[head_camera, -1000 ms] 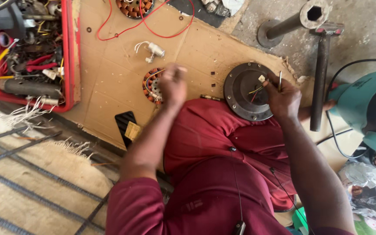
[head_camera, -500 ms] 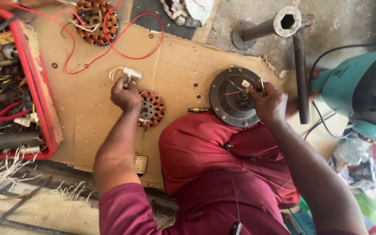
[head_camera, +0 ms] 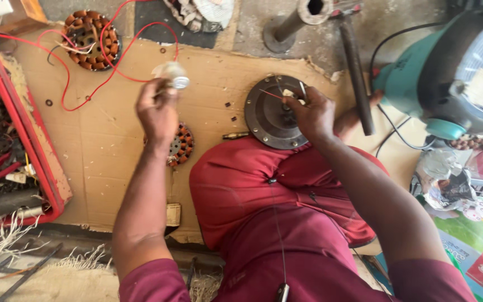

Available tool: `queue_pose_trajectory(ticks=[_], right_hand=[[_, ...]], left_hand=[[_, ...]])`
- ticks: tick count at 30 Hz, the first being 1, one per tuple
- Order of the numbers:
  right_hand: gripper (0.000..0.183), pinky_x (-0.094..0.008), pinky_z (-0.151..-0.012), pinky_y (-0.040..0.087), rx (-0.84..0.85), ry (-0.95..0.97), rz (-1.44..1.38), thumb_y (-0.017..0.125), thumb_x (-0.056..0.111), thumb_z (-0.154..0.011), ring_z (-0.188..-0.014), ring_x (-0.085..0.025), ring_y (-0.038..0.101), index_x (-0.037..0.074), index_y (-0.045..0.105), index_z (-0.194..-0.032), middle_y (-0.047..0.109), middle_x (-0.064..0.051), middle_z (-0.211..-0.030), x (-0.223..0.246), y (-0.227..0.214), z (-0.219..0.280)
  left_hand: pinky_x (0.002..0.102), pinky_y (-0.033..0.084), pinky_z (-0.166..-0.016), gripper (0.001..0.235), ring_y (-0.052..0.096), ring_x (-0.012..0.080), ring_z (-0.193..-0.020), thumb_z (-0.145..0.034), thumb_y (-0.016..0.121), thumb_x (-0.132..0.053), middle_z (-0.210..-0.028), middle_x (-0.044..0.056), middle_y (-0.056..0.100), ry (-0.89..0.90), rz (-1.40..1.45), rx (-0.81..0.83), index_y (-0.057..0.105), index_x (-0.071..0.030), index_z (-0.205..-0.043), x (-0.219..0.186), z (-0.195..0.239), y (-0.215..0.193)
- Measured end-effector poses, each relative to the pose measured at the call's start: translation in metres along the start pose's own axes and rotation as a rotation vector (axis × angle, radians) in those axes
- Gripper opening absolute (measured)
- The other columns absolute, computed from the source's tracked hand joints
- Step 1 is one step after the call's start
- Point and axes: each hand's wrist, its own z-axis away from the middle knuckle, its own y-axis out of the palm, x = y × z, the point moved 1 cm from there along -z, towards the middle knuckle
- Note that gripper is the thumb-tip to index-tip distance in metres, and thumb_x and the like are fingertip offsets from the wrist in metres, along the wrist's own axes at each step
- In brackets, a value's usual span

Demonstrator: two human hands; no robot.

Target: The person sits cross-legged on the floor and uses a screwdriver to work on the wiring of a circular motor component. They tighten screws on the component and handle a small cylindrical capacitor, connecting wires to it.

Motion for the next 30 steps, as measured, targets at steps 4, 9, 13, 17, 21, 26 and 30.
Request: queue_pose_trajectory(ticks=[4,9,13,17,21,26,30], right_hand=[[0.033,-0.029,-0.053,0.049,0.245,0.477,-0.139,0.082,0.033,-0.088,-0.061,-0.012,0.064,0.006,0.077,-0.106,0.073,-0.009,-0.077,0.003,-0.018,-0.011],[0.043,-0.024,-0.045,0.043,0.232,0.761,-0.828,0.065,0.042,-0.095,-0.052,-0.010,0.057,0.004,0.070,-0.113,0.082,-0.002,-0.091,0.003,-0.069,-0.023],[0.039,-0.025,-0.044,0.040,0.388,0.772,-0.941,0.067,0.040,-0.098,-0.055,-0.012,0.057,0.004,0.065,-0.112,0.066,-0.003,-0.077,-0.004,-0.087,-0.006],[0.034,-0.024,-0.045,0.037,0.416,0.734,-0.761,0.070,0.037,-0.096,-0.054,-0.009,0.051,0.007,0.069,-0.113,0.063,-0.001,-0.074,-0.017,-0.071,0.012],[0.036,-0.022,-0.048,0.041,0.377,0.783,-0.875,0.074,0.034,-0.094,-0.056,-0.008,0.053,0.006,0.070,-0.116,0.065,0.002,-0.077,-0.032,-0.051,0.024],[0.040,-0.028,-0.066,0.053,0.181,0.451,-0.289,0.077,0.035,-0.095,-0.077,-0.011,0.069,0.005,0.075,-0.121,0.075,-0.006,-0.094,-0.045,-0.049,0.010],[0.032,-0.035,-0.070,0.057,0.369,0.363,-0.070,0.078,0.034,-0.092,-0.078,-0.016,0.072,0.009,0.079,-0.112,0.080,-0.010,-0.090,-0.039,-0.033,-0.011]], left_hand=[[0.028,0.059,-0.084,0.023,0.068,0.0134,-0.095,-0.099,0.071,0.001,-0.110,0.007,0.071,0.107,0.033,0.255,0.067,0.001,-0.122,-0.040,0.033,0.079],[0.031,0.066,-0.088,0.022,0.075,0.0177,-0.098,-0.093,0.076,0.003,-0.112,0.011,0.072,0.405,0.052,0.408,0.071,-0.005,-0.113,-0.063,0.074,0.167],[0.033,0.064,-0.087,0.028,0.076,0.0222,-0.096,-0.085,0.081,0.002,-0.106,0.012,0.077,0.529,-0.224,0.384,0.071,-0.006,-0.110,-0.059,0.098,0.205],[0.036,0.064,-0.087,0.032,0.076,0.0254,-0.098,-0.082,0.083,0.002,-0.107,0.014,0.075,0.456,-0.265,0.272,0.070,-0.003,-0.111,-0.037,0.118,0.214],[0.035,0.064,-0.085,0.031,0.077,0.0250,-0.097,-0.082,0.083,0.000,-0.106,0.014,0.076,0.439,-0.321,0.199,0.070,-0.003,-0.110,-0.010,0.130,0.212],[0.031,0.064,-0.074,0.029,0.075,0.0231,-0.090,-0.078,0.088,-0.003,-0.101,0.013,0.074,0.397,-0.416,0.102,0.071,-0.004,-0.102,0.006,0.125,0.215],[0.028,0.061,-0.065,0.029,0.074,0.0185,-0.080,-0.075,0.088,-0.001,-0.096,0.011,0.073,0.250,-0.346,0.083,0.072,-0.004,-0.099,0.011,0.127,0.218]])
